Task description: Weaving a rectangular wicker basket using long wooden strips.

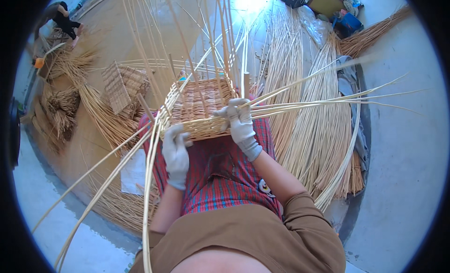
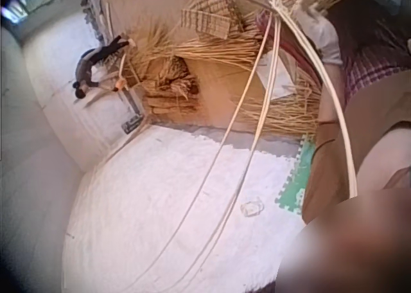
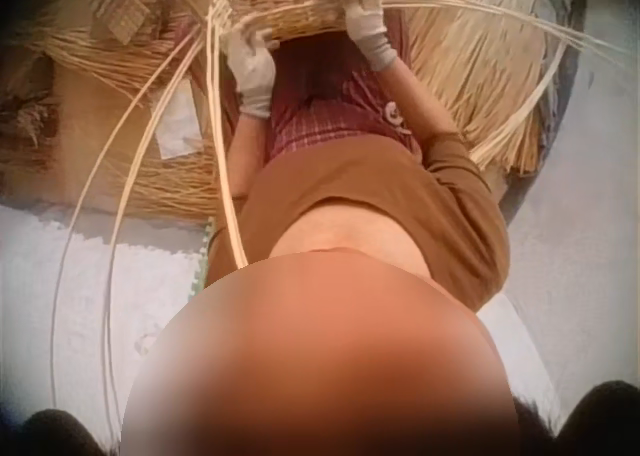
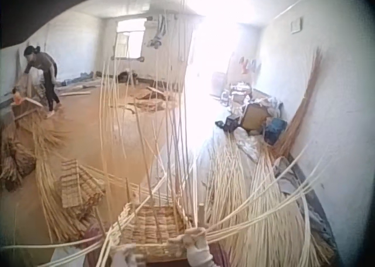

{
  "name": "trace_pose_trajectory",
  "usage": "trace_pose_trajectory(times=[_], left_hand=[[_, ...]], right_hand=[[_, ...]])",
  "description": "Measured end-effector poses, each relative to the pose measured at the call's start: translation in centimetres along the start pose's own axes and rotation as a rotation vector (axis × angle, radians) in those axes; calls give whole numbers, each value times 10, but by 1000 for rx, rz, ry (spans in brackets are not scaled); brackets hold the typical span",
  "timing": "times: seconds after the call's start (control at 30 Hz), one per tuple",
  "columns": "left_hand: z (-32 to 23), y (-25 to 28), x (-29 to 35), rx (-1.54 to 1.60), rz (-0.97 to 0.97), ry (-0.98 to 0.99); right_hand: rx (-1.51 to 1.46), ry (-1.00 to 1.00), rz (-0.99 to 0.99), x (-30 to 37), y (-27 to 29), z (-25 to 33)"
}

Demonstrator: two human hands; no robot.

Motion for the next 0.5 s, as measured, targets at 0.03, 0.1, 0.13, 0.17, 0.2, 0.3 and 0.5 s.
trace_pose_trajectory(times=[0.03,0.1,0.13,0.17,0.2,0.3,0.5], left_hand=[[4,-15,-5,53,70,80],[23,-39,-32,-241,356,321],[24,-41,-37,-77,279,283],[29,-41,-41,-79,275,272],[41,-38,-43,-80,231,357],[55,-34,-47,5,187,361],[41,-34,-39,18,224,316]], right_hand=[[21,14,62,-1,-5,11],[147,-44,57,-11,-12,30],[289,-39,67,-26,-21,42],[425,441,168,-38,-50,85],[664,625,177,-53,-76,100],[830,718,181,-92,-115,106],[-51,421,40,-42,-31,77]])
Point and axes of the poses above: each hand's wrist, its own x-axis away from the middle knuckle, its own y-axis out of the back of the hand, z = x × y, the point moved 8 cm from there along -x, towards the middle knuckle, and after that the axes turned 9 degrees about x, right-handed, at the moved point
